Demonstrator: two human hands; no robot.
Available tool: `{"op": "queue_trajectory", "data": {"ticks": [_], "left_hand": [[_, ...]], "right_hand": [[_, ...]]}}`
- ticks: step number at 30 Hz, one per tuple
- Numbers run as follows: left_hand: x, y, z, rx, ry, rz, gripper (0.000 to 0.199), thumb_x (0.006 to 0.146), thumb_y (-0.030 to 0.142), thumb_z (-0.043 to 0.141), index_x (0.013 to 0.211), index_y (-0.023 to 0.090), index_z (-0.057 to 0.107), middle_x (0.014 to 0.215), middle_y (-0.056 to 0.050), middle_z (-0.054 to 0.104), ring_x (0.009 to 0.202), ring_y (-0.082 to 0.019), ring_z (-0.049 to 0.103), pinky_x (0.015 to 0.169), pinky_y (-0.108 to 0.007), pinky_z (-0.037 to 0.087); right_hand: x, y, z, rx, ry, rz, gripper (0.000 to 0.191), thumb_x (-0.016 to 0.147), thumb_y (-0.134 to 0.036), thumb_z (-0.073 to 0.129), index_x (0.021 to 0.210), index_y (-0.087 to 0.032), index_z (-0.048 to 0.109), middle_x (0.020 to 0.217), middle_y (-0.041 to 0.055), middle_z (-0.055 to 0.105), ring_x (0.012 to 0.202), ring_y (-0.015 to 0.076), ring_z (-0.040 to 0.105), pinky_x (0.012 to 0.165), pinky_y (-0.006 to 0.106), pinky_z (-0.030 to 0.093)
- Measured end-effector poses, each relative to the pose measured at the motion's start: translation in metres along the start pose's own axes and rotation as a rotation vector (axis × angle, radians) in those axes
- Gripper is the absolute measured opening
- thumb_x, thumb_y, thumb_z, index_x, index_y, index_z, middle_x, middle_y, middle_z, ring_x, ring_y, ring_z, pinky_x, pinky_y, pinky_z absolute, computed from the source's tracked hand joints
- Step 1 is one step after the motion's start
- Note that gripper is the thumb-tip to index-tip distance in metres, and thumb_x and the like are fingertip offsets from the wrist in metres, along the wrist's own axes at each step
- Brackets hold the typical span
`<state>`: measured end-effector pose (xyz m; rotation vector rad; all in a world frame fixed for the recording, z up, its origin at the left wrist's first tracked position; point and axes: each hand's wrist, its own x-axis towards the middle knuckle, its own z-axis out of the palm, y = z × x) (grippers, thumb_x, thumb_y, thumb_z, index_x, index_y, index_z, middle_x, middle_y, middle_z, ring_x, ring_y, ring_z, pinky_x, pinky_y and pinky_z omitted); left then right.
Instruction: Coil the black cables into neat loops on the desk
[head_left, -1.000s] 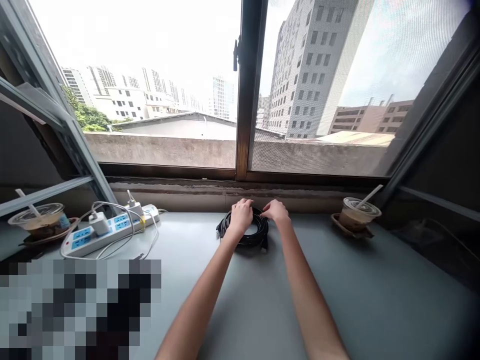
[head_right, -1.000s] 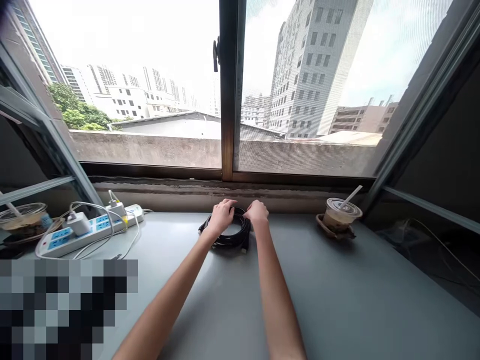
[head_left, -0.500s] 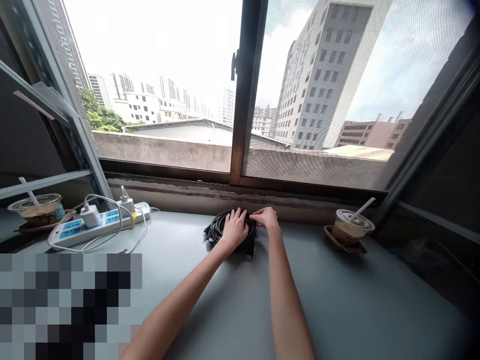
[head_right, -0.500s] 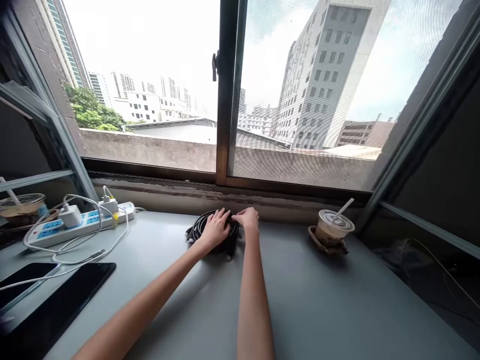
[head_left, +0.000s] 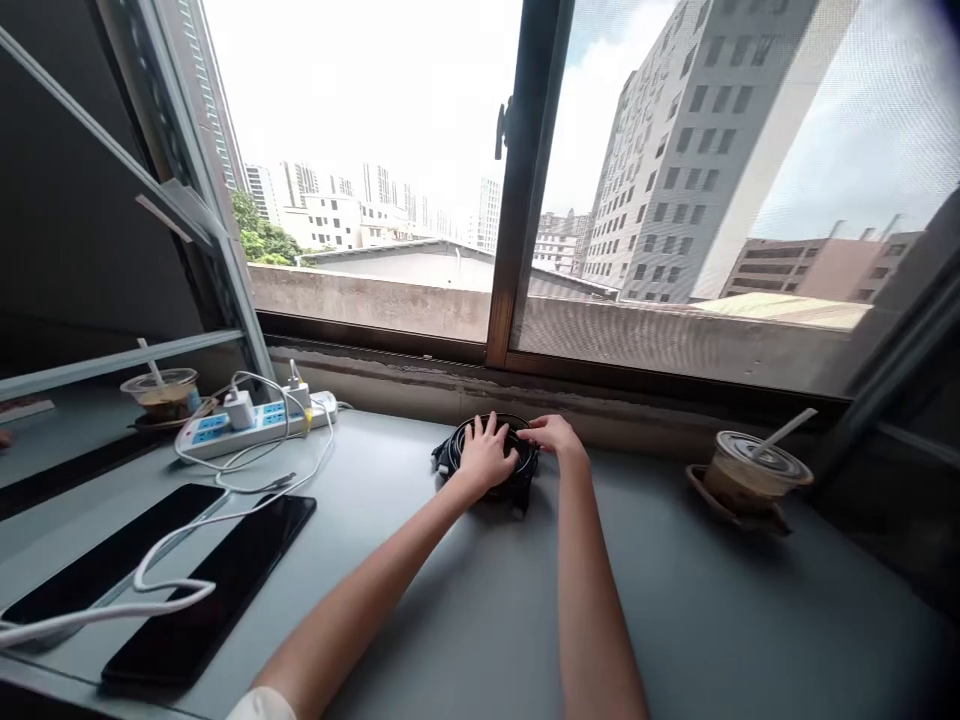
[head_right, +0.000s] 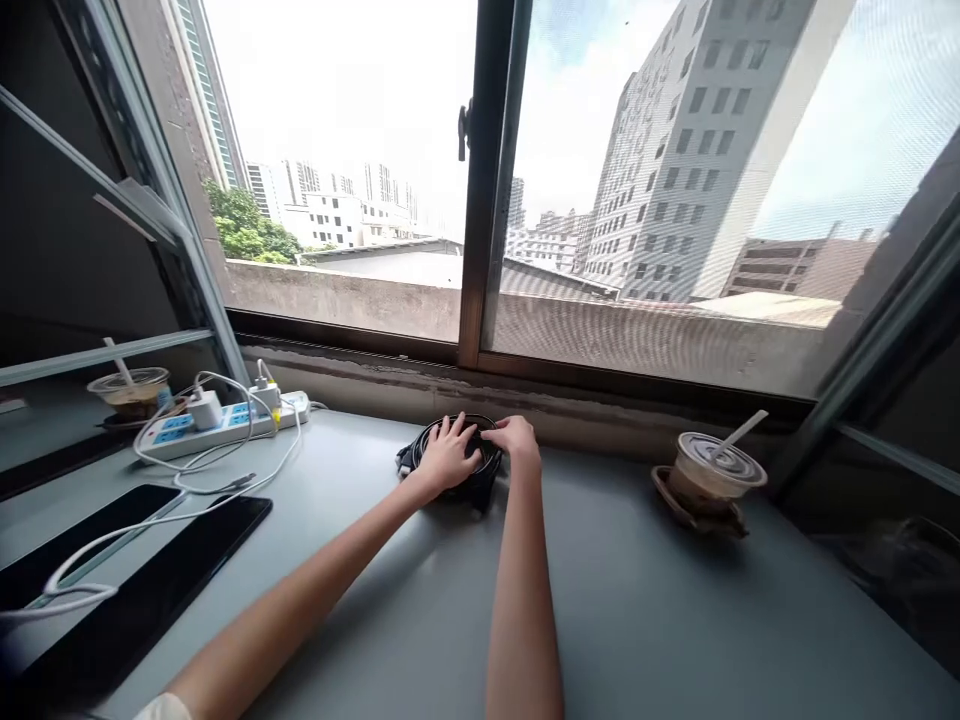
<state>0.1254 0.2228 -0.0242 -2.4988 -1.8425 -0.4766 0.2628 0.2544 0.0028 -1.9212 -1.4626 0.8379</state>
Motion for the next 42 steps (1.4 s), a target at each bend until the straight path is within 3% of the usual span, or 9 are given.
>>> {"op": "queue_trajectory", "data": {"ticks": [4, 9, 14, 22, 28, 35, 38, 42], "left_hand": [[-0.003, 0.002, 0.002, -0.014, -0.006, 0.003, 0.057, 0.084, 0.041, 0.038, 0.135, 0.015, 0.042, 0.148, -0.013, 0.027, 0.134, -0.037, 0.022, 0.107, -0.049, 0.019], [-0.004, 0.003, 0.003, -0.036, 0.001, -0.007, 0.056, 0.084, 0.039, 0.037, 0.133, 0.014, 0.042, 0.147, -0.014, 0.028, 0.133, -0.038, 0.023, 0.107, -0.057, 0.014], [-0.008, 0.004, 0.004, -0.033, 0.035, -0.03, 0.054, 0.083, 0.036, 0.035, 0.132, 0.014, 0.044, 0.147, -0.014, 0.028, 0.133, -0.04, 0.02, 0.104, -0.064, 0.01], [-0.009, 0.004, 0.004, -0.007, 0.037, 0.002, 0.055, 0.082, 0.034, 0.038, 0.132, 0.011, 0.043, 0.148, -0.017, 0.024, 0.132, -0.043, 0.022, 0.102, -0.066, 0.011], [-0.005, 0.001, 0.004, 0.012, 0.028, 0.027, 0.046, 0.082, 0.025, 0.039, 0.126, 0.017, 0.048, 0.147, -0.016, 0.026, 0.132, -0.043, 0.023, 0.099, -0.069, 0.012], [0.001, -0.002, 0.005, -0.045, 0.066, 0.025, 0.039, 0.089, 0.037, 0.037, 0.121, 0.02, 0.051, 0.142, -0.015, 0.034, 0.13, -0.04, 0.027, 0.098, -0.07, 0.011], [0.003, -0.002, 0.001, -0.065, 0.1, 0.012, 0.038, 0.089, 0.04, 0.037, 0.119, 0.022, 0.052, 0.131, -0.014, 0.045, 0.127, -0.034, 0.034, 0.101, -0.065, 0.016], [0.003, 0.0, -0.004, -0.075, 0.161, 0.045, 0.034, 0.088, 0.032, 0.041, 0.117, 0.02, 0.053, 0.12, -0.012, 0.05, 0.116, -0.025, 0.045, 0.101, -0.043, 0.031]], "right_hand": [[0.003, 0.003, -0.001, -0.123, -0.01, 0.055, 0.026, 0.058, -0.023, 0.075, 0.083, -0.018, 0.07, 0.078, 0.0054, 0.068, 0.077, 0.0168, 0.064, 0.059, 0.02, 0.047], [0.002, 0.007, -0.005, -0.169, -0.084, 0.059, 0.016, 0.068, -0.028, 0.07, 0.076, -0.014, 0.069, 0.067, 0.0061, 0.066, 0.063, 0.0151, 0.062, 0.057, 0.022, 0.046], [-0.002, 0.008, -0.012, -0.145, -0.115, 0.038, 0.027, 0.075, -0.032, 0.064, 0.057, -0.012, 0.066, 0.063, 0.0082, 0.065, 0.064, 0.0148, 0.059, 0.055, 0.021, 0.043], [-0.016, -0.003, -0.008, 0.011, -0.189, 0.06, 0.018, 0.083, -0.025, 0.055, 0.085, -0.014, 0.07, 0.077, 0.0043, 0.069, 0.056, 0.0071, 0.056, 0.043, 0.016, 0.029], [-0.019, -0.004, -0.005, 0.1, -0.196, 0.037, 0.023, 0.082, -0.022, 0.057, 0.102, -0.017, 0.066, 0.077, 0.0038, 0.07, 0.053, 0.0063, 0.054, 0.047, 0.015, 0.035], [-0.016, 0.007, -0.009, 0.123, -0.111, 0.001, 0.027, 0.078, -0.018, 0.058, 0.103, -0.017, 0.068, 0.071, 0.0026, 0.069, 0.052, 0.0068, 0.055, 0.044, 0.015, 0.034], [-0.011, 0.015, -0.01, 0.099, -0.044, -0.026, 0.025, 0.069, -0.016, 0.065, 0.093, -0.016, 0.072, 0.064, 0.0016, 0.066, 0.053, 0.0088, 0.056, 0.046, 0.016, 0.038], [-0.006, 0.025, -0.004, 0.091, 0.035, -0.066, 0.021, 0.064, -0.014, 0.068, 0.084, -0.016, 0.074, 0.061, 0.001, 0.066, 0.055, 0.0104, 0.059, 0.051, 0.017, 0.044]]}}
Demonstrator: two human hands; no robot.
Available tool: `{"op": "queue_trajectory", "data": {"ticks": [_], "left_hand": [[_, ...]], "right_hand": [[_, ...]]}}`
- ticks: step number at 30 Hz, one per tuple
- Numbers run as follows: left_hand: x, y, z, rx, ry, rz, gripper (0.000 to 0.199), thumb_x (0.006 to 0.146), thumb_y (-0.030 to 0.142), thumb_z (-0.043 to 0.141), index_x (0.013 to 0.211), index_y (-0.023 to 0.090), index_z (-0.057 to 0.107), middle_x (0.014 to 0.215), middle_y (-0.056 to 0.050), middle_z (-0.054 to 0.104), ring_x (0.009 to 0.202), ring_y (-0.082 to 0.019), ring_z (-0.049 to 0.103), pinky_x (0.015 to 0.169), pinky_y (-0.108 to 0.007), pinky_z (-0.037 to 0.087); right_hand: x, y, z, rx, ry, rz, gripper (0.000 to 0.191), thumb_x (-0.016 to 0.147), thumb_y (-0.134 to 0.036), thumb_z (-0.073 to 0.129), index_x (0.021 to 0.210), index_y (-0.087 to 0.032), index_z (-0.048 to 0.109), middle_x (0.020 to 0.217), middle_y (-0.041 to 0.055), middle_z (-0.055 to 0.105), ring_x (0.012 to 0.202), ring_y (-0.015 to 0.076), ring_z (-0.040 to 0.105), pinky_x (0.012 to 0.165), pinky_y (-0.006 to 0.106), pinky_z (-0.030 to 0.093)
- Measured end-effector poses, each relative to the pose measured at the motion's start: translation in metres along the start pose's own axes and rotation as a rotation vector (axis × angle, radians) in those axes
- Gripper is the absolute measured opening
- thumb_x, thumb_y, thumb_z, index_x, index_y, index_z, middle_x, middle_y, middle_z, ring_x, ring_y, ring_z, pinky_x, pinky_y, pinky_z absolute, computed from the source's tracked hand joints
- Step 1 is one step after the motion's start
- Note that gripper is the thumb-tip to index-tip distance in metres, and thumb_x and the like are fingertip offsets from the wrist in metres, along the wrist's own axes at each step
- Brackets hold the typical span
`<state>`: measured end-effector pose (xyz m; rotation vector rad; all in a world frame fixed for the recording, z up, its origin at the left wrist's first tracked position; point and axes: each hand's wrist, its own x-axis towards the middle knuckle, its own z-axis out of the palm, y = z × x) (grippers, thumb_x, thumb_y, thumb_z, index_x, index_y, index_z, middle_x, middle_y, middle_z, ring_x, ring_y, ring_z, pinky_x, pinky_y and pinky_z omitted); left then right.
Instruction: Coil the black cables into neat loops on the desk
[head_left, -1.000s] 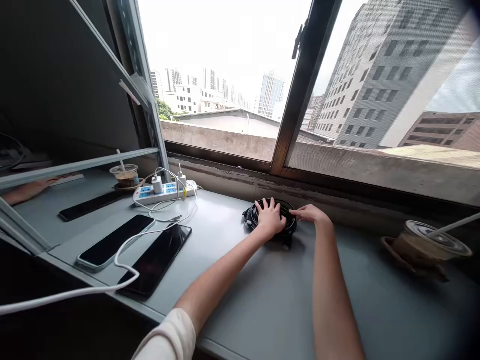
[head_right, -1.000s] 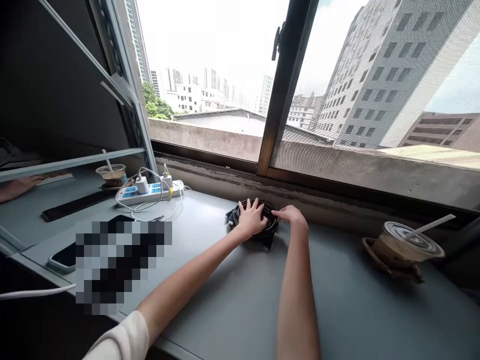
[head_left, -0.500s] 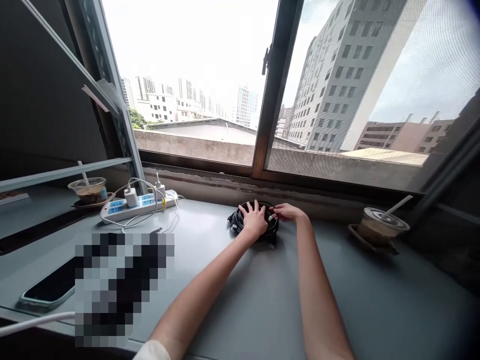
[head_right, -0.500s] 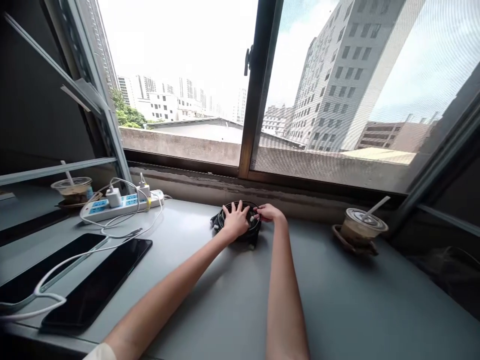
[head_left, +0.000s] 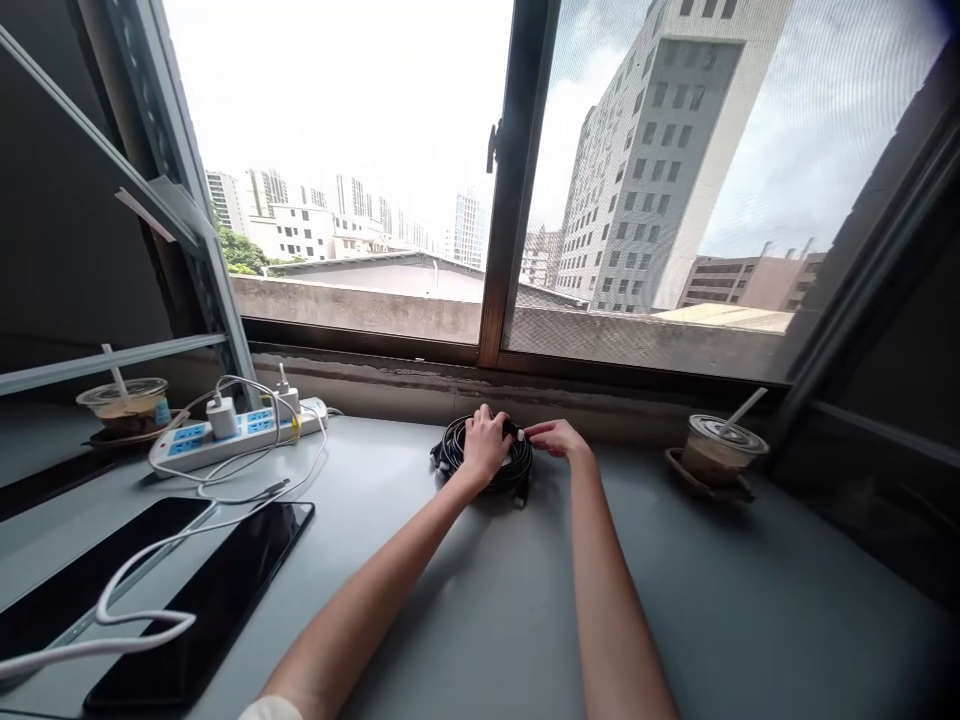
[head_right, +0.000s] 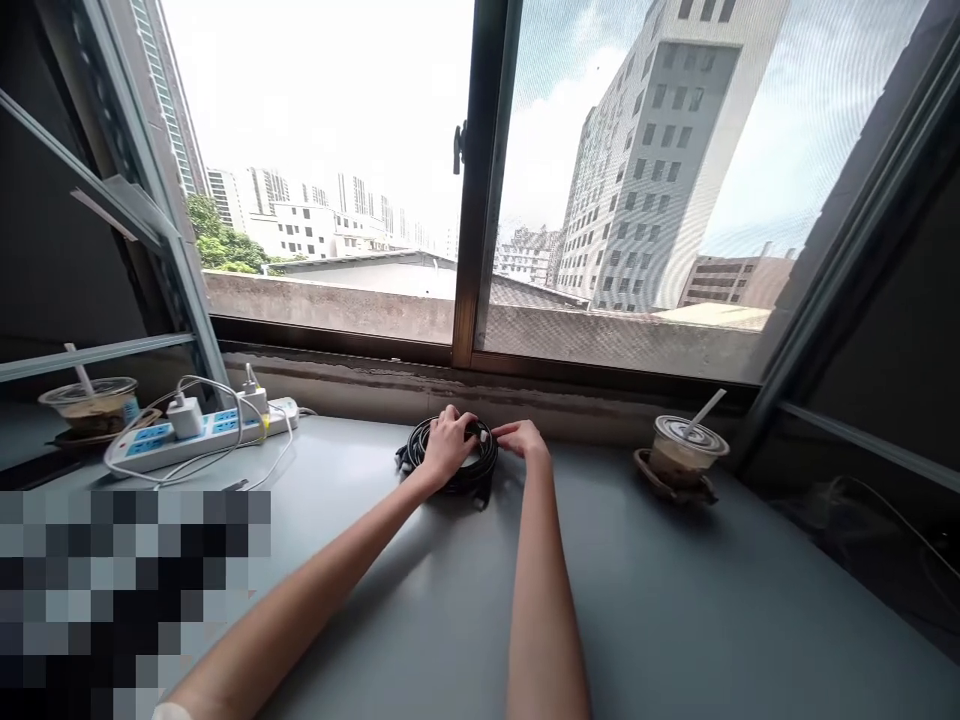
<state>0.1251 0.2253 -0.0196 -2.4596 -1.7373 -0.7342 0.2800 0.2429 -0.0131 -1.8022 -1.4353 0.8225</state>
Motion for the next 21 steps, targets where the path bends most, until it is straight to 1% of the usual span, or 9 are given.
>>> {"op": "queue_trajectory", "data": {"ticks": [2, 4, 6, 9, 11, 14, 16, 18, 21], "left_hand": [[0.0, 0.001, 0.0, -0.009, -0.017, 0.06, 0.032, 0.088, 0.024, 0.039, 0.115, 0.019, 0.056, 0.114, -0.011, 0.053, 0.107, -0.022, 0.051, 0.094, -0.035, 0.037], [0.001, 0.001, 0.002, -0.02, -0.051, 0.124, 0.032, 0.087, 0.019, 0.038, 0.11, 0.018, 0.061, 0.108, -0.01, 0.057, 0.102, -0.022, 0.054, 0.09, -0.033, 0.039], [0.003, 0.001, 0.002, -0.032, -0.062, 0.162, 0.031, 0.086, 0.023, 0.04, 0.103, 0.018, 0.065, 0.103, -0.009, 0.06, 0.102, -0.023, 0.054, 0.089, -0.034, 0.039], [0.01, -0.004, -0.006, -0.057, -0.003, 0.137, 0.032, 0.088, 0.034, 0.04, 0.1, 0.022, 0.066, 0.104, -0.007, 0.061, 0.104, -0.022, 0.053, 0.09, -0.034, 0.038], [0.016, -0.015, -0.015, -0.062, 0.068, 0.045, 0.037, 0.09, 0.036, 0.033, 0.1, 0.022, 0.066, 0.107, -0.006, 0.06, 0.106, -0.021, 0.052, 0.092, -0.034, 0.036], [0.021, -0.046, -0.025, -0.047, 0.127, -0.166, 0.044, 0.093, 0.033, 0.024, 0.098, 0.017, 0.065, 0.113, -0.011, 0.058, 0.108, -0.023, 0.051, 0.094, -0.037, 0.034], [0.019, -0.073, -0.023, -0.042, 0.089, -0.307, 0.046, 0.093, 0.031, 0.024, 0.095, 0.014, 0.066, 0.109, -0.014, 0.06, 0.103, -0.024, 0.054, 0.09, -0.037, 0.038], [0.014, -0.097, -0.015, -0.043, 0.01, -0.422, 0.042, 0.093, 0.031, 0.028, 0.092, 0.012, 0.066, 0.099, -0.014, 0.063, 0.094, -0.023, 0.059, 0.082, -0.036, 0.043], [0.003, -0.118, 0.001, -0.037, -0.065, -0.49, 0.031, 0.09, 0.037, 0.043, 0.1, 0.013, 0.061, 0.1, -0.009, 0.062, 0.091, -0.018, 0.059, 0.081, -0.037, 0.047]], "right_hand": [[0.003, 0.004, 0.005, 0.004, 0.051, -0.024, 0.022, 0.065, -0.012, 0.066, 0.085, -0.016, 0.074, 0.064, 0.0016, 0.067, 0.059, 0.011, 0.061, 0.055, 0.018, 0.047], [0.008, 0.008, 0.011, 0.007, 0.11, -0.049, 0.023, 0.07, -0.011, 0.061, 0.09, -0.016, 0.072, 0.072, 0.0025, 0.069, 0.064, 0.0113, 0.063, 0.061, 0.019, 0.05], [0.012, 0.013, 0.016, 0.005, 0.172, -0.07, 0.025, 0.076, -0.011, 0.056, 0.096, -0.016, 0.07, 0.084, 0.0035, 0.07, 0.072, 0.0109, 0.065, 0.067, 0.021, 0.052], [0.017, 0.022, 0.022, -0.021, 0.266, -0.07, 0.027, 0.082, -0.011, 0.05, 0.102, -0.015, 0.067, 0.097, 0.0049, 0.069, 0.084, 0.0117, 0.065, 0.075, 0.025, 0.052], [0.017, 0.029, 0.025, -0.062, 0.307, -0.043, 0.027, 0.081, -0.012, 0.049, 0.1, -0.016, 0.069, 0.098, 0.005, 0.069, 0.09, 0.0142, 0.064, 0.078, 0.025, 0.05], [0.016, 0.038, 0.031, -0.142, 0.321, 0.004, 0.027, 0.079, -0.015, 0.05, 0.093, -0.022, 0.072, 0.094, 0.0025, 0.07, 0.094, 0.0187, 0.063, 0.078, 0.024, 0.049], [0.016, 0.042, 0.034, -0.183, 0.321, 0.023, 0.027, 0.078, -0.018, 0.051, 0.092, -0.026, 0.073, 0.096, 0.0008, 0.07, 0.095, 0.0203, 0.063, 0.078, 0.025, 0.048], [0.016, 0.045, 0.036, -0.205, 0.327, 0.038, 0.028, 0.079, -0.022, 0.051, 0.095, -0.028, 0.072, 0.1, 0.0004, 0.069, 0.097, 0.0214, 0.062, 0.08, 0.027, 0.048], [0.017, 0.048, 0.038, -0.212, 0.343, 0.063, 0.029, 0.079, -0.027, 0.052, 0.101, -0.028, 0.071, 0.105, 0.0026, 0.067, 0.101, 0.0247, 0.06, 0.082, 0.032, 0.047]]}}
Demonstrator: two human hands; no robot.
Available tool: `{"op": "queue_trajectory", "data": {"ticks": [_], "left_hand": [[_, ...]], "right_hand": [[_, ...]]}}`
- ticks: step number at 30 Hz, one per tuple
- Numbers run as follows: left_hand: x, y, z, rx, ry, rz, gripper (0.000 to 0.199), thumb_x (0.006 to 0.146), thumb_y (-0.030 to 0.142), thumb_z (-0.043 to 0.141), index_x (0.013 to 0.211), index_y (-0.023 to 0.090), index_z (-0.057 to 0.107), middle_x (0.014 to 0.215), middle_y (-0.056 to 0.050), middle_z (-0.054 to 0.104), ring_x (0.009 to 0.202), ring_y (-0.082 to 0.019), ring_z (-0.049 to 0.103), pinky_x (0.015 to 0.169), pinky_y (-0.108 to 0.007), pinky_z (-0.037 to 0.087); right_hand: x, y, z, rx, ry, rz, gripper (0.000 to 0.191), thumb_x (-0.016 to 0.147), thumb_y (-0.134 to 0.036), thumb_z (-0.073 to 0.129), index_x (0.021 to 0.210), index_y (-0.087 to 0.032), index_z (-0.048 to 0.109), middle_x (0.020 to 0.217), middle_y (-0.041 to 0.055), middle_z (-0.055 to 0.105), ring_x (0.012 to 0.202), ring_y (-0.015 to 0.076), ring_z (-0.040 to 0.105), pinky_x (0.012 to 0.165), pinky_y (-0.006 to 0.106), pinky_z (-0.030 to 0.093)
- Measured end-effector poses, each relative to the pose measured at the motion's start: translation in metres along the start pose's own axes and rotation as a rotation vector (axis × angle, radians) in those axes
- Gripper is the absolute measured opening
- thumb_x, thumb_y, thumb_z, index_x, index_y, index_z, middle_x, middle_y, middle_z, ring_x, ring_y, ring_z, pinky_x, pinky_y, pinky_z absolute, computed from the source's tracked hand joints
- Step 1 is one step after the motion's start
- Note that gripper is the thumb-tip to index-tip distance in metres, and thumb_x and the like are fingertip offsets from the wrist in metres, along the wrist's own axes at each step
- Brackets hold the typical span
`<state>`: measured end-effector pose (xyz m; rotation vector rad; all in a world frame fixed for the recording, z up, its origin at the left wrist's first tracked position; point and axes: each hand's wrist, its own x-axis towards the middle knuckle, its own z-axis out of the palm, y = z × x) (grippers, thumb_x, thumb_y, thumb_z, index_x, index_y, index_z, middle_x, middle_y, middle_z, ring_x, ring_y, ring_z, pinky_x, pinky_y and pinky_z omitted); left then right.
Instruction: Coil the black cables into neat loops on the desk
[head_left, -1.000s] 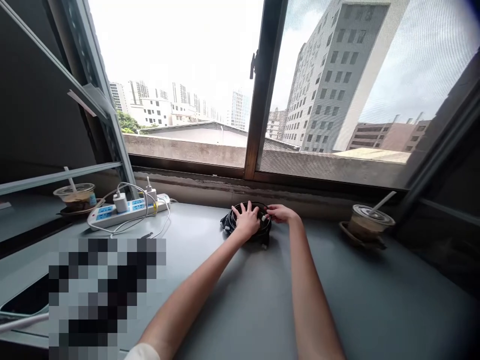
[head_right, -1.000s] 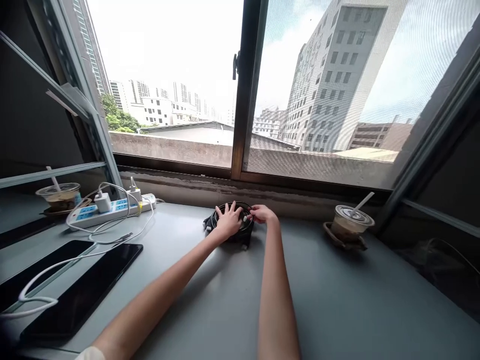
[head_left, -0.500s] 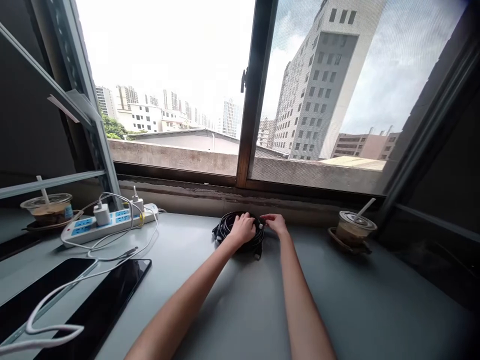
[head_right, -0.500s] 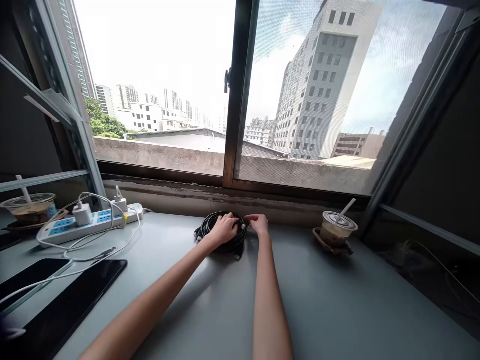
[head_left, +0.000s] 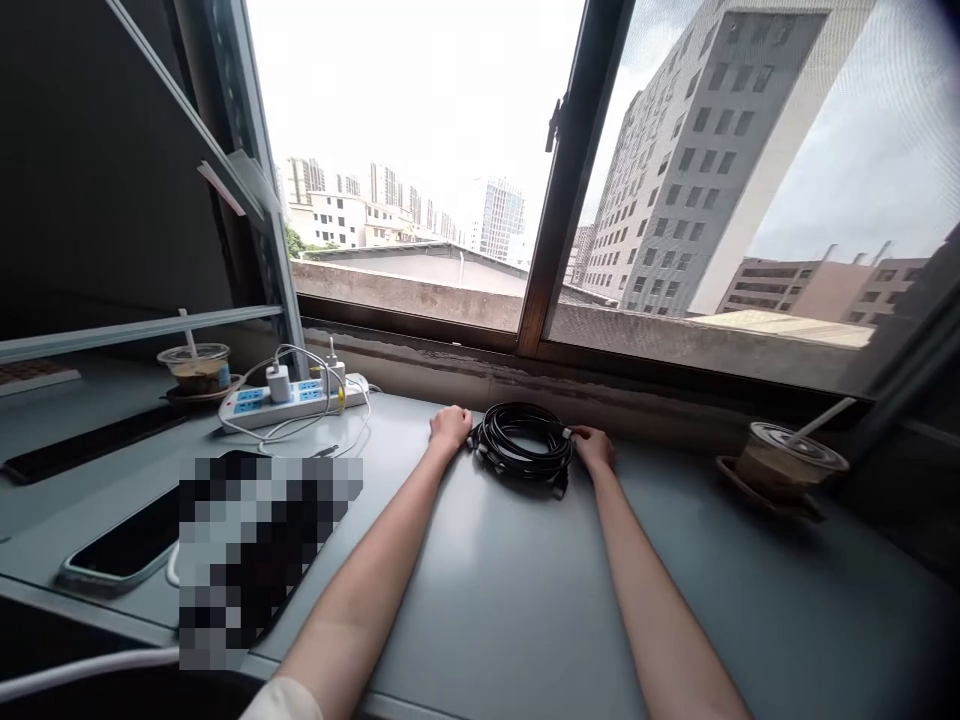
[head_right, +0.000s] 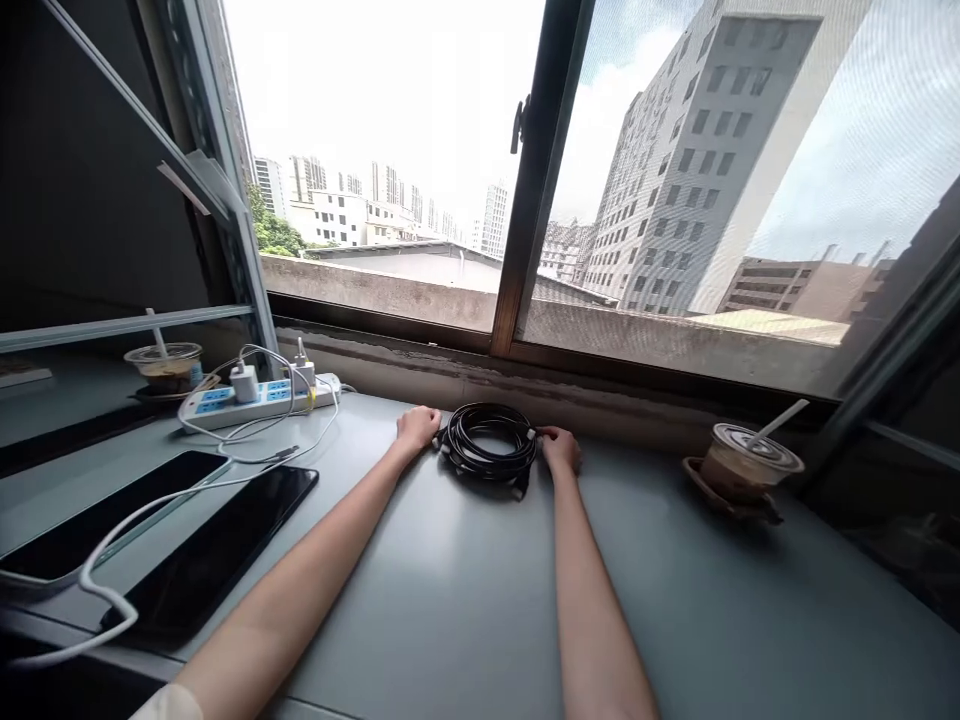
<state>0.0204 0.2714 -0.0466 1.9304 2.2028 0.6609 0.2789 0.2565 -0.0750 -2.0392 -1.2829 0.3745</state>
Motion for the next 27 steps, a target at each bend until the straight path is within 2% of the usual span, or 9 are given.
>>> {"op": "queue_trajectory", "data": {"ticks": [2, 5, 7, 10, 12, 16, 21, 24, 27], "left_hand": [[-0.003, -0.005, 0.007, 0.006, -0.01, 0.005, 0.031, 0.088, 0.038, 0.049, 0.105, 0.014, 0.058, 0.105, -0.007, 0.06, 0.092, -0.016, 0.058, 0.083, -0.039, 0.048], [-0.007, -0.005, 0.009, -0.001, 0.008, 0.022, 0.031, 0.088, 0.039, 0.048, 0.105, 0.014, 0.058, 0.105, -0.007, 0.06, 0.092, -0.016, 0.058, 0.083, -0.039, 0.048], [-0.011, -0.005, 0.007, -0.011, 0.038, 0.035, 0.034, 0.092, 0.04, 0.04, 0.098, 0.015, 0.062, 0.101, -0.008, 0.063, 0.092, -0.017, 0.06, 0.082, -0.035, 0.047], [-0.017, -0.005, 0.002, -0.028, 0.097, 0.063, 0.051, 0.095, 0.038, 0.021, 0.087, 0.018, 0.067, 0.096, -0.01, 0.067, 0.092, -0.02, 0.061, 0.076, -0.03, 0.044], [-0.02, -0.005, 0.0, -0.037, 0.122, 0.084, 0.055, 0.094, 0.037, 0.017, 0.085, 0.019, 0.068, 0.094, -0.009, 0.069, 0.092, -0.021, 0.062, 0.072, -0.029, 0.042], [-0.02, -0.005, 0.002, -0.049, 0.1, 0.102, 0.049, 0.091, 0.037, 0.026, 0.079, 0.019, 0.07, 0.091, -0.009, 0.07, 0.088, -0.021, 0.063, 0.068, -0.027, 0.041], [-0.011, -0.005, 0.009, -0.06, 0.052, 0.073, 0.042, 0.089, 0.036, 0.034, 0.08, 0.016, 0.069, 0.089, -0.01, 0.069, 0.082, -0.019, 0.062, 0.07, -0.03, 0.042], [-0.006, -0.005, 0.011, -0.066, 0.04, 0.059, 0.041, 0.088, 0.036, 0.035, 0.078, 0.017, 0.07, 0.087, -0.01, 0.07, 0.081, -0.019, 0.063, 0.07, -0.029, 0.041], [-0.002, -0.004, 0.012, -0.086, 0.035, 0.061, 0.042, 0.087, 0.036, 0.035, 0.074, 0.019, 0.071, 0.086, -0.01, 0.07, 0.082, -0.021, 0.063, 0.068, -0.028, 0.04]], "right_hand": [[0.0, 0.001, 0.002, 0.007, 0.005, 0.012, 0.029, 0.078, -0.028, 0.054, 0.102, -0.028, 0.07, 0.106, 0.0049, 0.067, 0.102, 0.0268, 0.059, 0.082, 0.034, 0.046], [0.001, 0.002, 0.004, 0.048, 0.003, 0.014, 0.028, 0.076, -0.025, 0.055, 0.1, -0.026, 0.071, 0.107, 0.0077, 0.066, 0.105, 0.0297, 0.058, 0.086, 0.038, 0.045], [0.002, 0.004, 0.002, 0.098, 0.0, 0.011, 0.027, 0.076, -0.022, 0.056, 0.097, -0.024, 0.072, 0.106, 0.0089, 0.066, 0.107, 0.0307, 0.056, 0.089, 0.04, 0.043], [0.002, 0.01, -0.006, 0.233, -0.028, -0.002, 0.022, 0.074, -0.017, 0.058, 0.091, -0.02, 0.072, 0.099, 0.0097, 0.068, 0.106, 0.0278, 0.058, 0.09, 0.035, 0.045], [0.001, 0.016, -0.014, 0.379, -0.087, -0.028, 0.022, 0.075, -0.015, 0.058, 0.093, -0.015, 0.07, 0.091, 0.0103, 0.069, 0.097, 0.024, 0.062, 0.084, 0.031, 0.049], [-0.004, 0.027, -0.024, 0.703, -0.181, -0.053, 0.021, 0.08, -0.017, 0.056, 0.098, -0.012, 0.066, 0.074, 0.0087, 0.069, 0.07, 0.0189, 0.067, 0.067, 0.028, 0.056], [-0.002, 0.031, -0.029, 1.032, -0.137, 0.04, 0.009, 0.072, -0.015, 0.066, 0.081, -0.017, 0.065, 0.06, 0.002, 0.065, 0.052, 0.014, 0.063, 0.045, 0.02, 0.053], [0.004, 0.035, -0.036, 1.237, -0.083, 0.131, 0.009, 0.073, -0.015, 0.065, 0.08, -0.02, 0.064, 0.058, -0.0036, 0.062, 0.047, 0.0062, 0.058, 0.041, 0.012, 0.048], [0.009, 0.039, -0.043, 1.383, -0.076, 0.201, 0.005, 0.076, -0.017, 0.062, 0.079, -0.021, 0.063, 0.055, -0.0062, 0.058, 0.041, 0.0033, 0.052, 0.036, 0.01, 0.044]]}}
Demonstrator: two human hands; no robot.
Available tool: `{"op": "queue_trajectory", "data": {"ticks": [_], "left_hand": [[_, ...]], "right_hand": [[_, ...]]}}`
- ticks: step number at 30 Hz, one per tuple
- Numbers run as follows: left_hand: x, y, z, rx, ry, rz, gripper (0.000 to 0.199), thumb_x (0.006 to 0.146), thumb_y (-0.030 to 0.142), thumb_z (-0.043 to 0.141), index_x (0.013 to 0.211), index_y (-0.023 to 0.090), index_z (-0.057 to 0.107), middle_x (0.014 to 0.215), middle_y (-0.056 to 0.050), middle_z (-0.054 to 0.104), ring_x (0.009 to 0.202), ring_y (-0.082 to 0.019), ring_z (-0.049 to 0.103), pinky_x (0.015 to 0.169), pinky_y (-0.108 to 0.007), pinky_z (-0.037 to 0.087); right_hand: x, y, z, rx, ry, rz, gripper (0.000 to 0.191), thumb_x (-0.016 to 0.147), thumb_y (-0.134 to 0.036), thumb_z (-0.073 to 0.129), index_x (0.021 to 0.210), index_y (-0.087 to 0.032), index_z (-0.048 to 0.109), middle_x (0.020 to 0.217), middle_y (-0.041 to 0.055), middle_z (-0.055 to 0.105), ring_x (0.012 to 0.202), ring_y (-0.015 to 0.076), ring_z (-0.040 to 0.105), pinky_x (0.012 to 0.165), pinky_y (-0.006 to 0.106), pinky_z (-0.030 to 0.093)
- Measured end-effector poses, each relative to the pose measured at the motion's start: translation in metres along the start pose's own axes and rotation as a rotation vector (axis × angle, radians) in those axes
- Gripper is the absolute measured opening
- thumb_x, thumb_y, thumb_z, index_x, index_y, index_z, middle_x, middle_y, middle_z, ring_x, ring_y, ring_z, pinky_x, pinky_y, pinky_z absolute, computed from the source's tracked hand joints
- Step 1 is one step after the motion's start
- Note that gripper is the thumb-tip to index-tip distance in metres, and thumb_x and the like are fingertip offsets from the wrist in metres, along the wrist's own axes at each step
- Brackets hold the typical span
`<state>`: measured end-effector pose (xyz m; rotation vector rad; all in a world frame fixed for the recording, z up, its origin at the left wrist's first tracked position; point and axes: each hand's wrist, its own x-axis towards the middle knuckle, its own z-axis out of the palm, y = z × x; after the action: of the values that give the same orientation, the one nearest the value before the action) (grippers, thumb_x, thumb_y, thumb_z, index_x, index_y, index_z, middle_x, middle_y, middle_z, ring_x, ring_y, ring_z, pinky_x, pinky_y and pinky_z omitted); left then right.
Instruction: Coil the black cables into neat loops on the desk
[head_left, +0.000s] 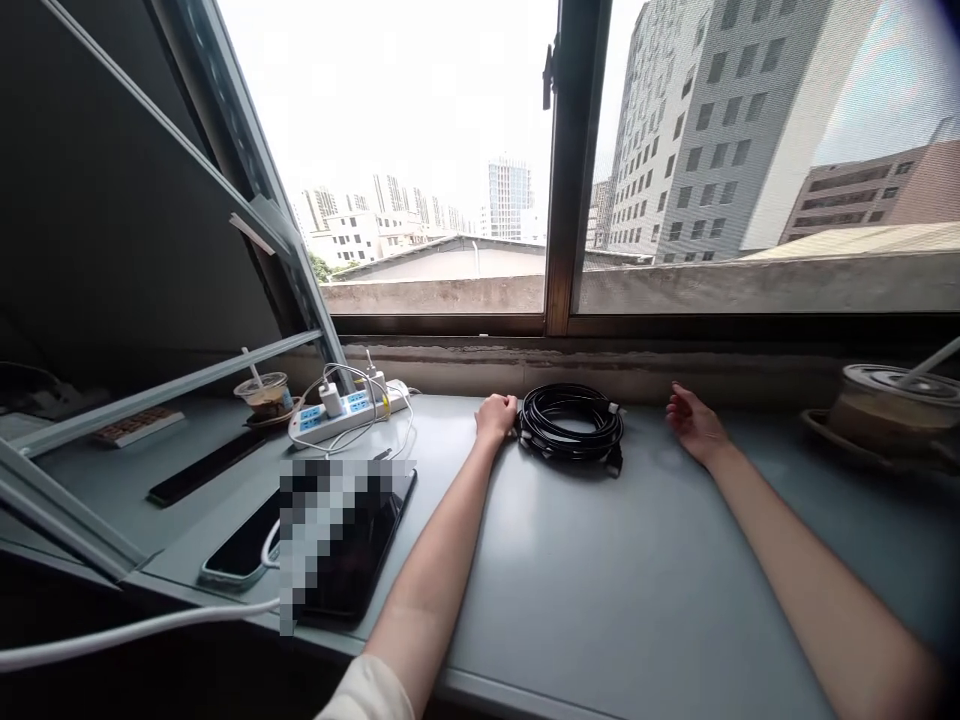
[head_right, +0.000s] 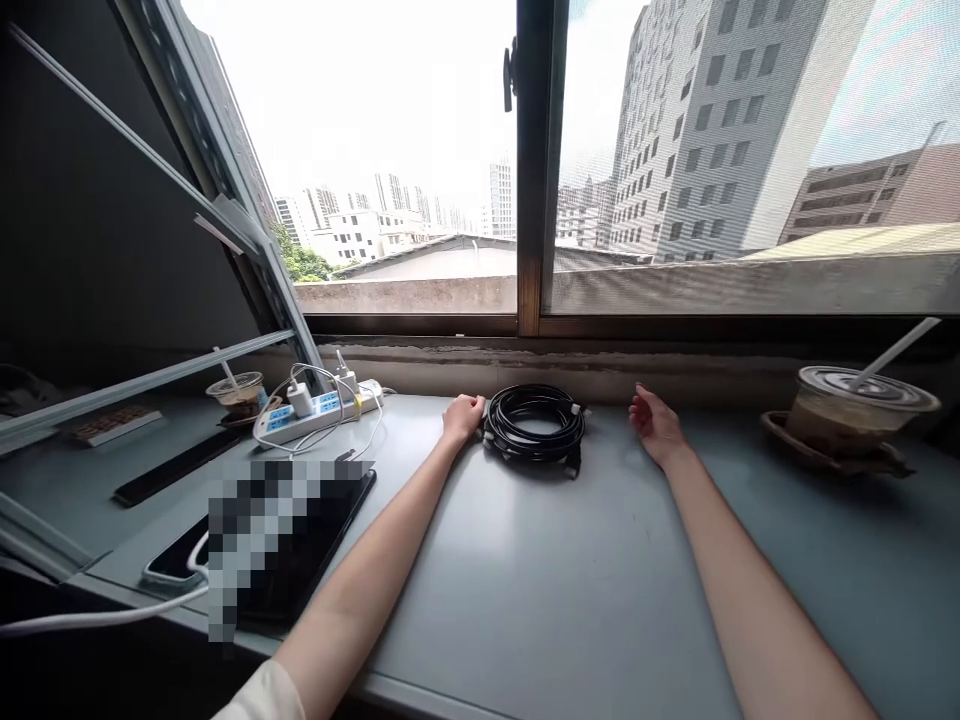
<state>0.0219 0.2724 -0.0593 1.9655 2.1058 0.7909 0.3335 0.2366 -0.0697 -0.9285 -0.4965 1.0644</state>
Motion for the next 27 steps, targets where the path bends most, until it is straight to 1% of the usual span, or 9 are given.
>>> {"op": "queue_trajectory", "data": {"ticks": [3, 6, 11, 17, 23, 27], "left_hand": [[0.004, 0.001, 0.001, -0.029, 0.0, 0.007, 0.042, 0.087, 0.037, 0.035, 0.072, 0.02, 0.071, 0.085, -0.009, 0.07, 0.081, -0.02, 0.063, 0.067, -0.027, 0.04], [0.008, 0.002, 0.003, -0.056, 0.006, 0.015, 0.043, 0.087, 0.036, 0.034, 0.07, 0.019, 0.07, 0.083, -0.009, 0.07, 0.079, -0.02, 0.063, 0.065, -0.027, 0.039], [0.013, 0.002, 0.007, -0.089, 0.015, 0.031, 0.043, 0.086, 0.035, 0.033, 0.068, 0.019, 0.069, 0.081, -0.009, 0.07, 0.078, -0.019, 0.062, 0.064, -0.026, 0.038], [0.015, 0.003, 0.009, -0.108, 0.016, 0.028, 0.041, 0.085, 0.034, 0.035, 0.068, 0.019, 0.069, 0.081, -0.01, 0.07, 0.079, -0.02, 0.063, 0.065, -0.026, 0.038], [0.015, 0.002, 0.009, -0.116, 0.011, 0.023, 0.041, 0.086, 0.036, 0.036, 0.068, 0.02, 0.069, 0.08, -0.01, 0.07, 0.078, -0.02, 0.063, 0.066, -0.026, 0.039], [0.015, 0.002, 0.009, -0.117, 0.014, 0.019, 0.041, 0.085, 0.036, 0.036, 0.067, 0.02, 0.069, 0.079, -0.009, 0.07, 0.078, -0.02, 0.063, 0.065, -0.026, 0.039]], "right_hand": [[0.0, -0.004, -0.001, 0.083, -0.017, 0.037, 0.004, 0.079, -0.019, 0.059, 0.079, -0.021, 0.062, 0.054, -0.0063, 0.056, 0.041, 0.0034, 0.05, 0.035, 0.01, 0.042], [-0.001, -0.006, -0.001, 0.118, -0.037, 0.061, 0.007, 0.081, -0.018, 0.056, 0.078, -0.02, 0.062, 0.054, -0.006, 0.056, 0.041, 0.0031, 0.048, 0.034, 0.011, 0.04], [-0.002, -0.007, 0.0, 0.13, -0.054, 0.084, 0.006, 0.08, -0.017, 0.057, 0.08, -0.019, 0.063, 0.056, -0.0049, 0.055, 0.042, 0.0034, 0.047, 0.034, 0.012, 0.039], [-0.003, -0.009, -0.002, 0.143, -0.075, 0.089, 0.006, 0.077, -0.02, 0.058, 0.08, -0.019, 0.063, 0.057, -0.0042, 0.054, 0.043, 0.003, 0.045, 0.035, 0.012, 0.038], [-0.002, -0.01, -0.003, 0.127, -0.089, 0.089, 0.009, 0.071, -0.023, 0.064, 0.08, -0.02, 0.064, 0.059, -0.0041, 0.052, 0.045, 0.0031, 0.044, 0.036, 0.012, 0.039], [-0.001, -0.01, -0.003, 0.127, -0.083, 0.102, 0.007, 0.072, -0.024, 0.063, 0.079, -0.023, 0.063, 0.059, -0.0036, 0.052, 0.045, 0.0043, 0.043, 0.035, 0.013, 0.039]]}}
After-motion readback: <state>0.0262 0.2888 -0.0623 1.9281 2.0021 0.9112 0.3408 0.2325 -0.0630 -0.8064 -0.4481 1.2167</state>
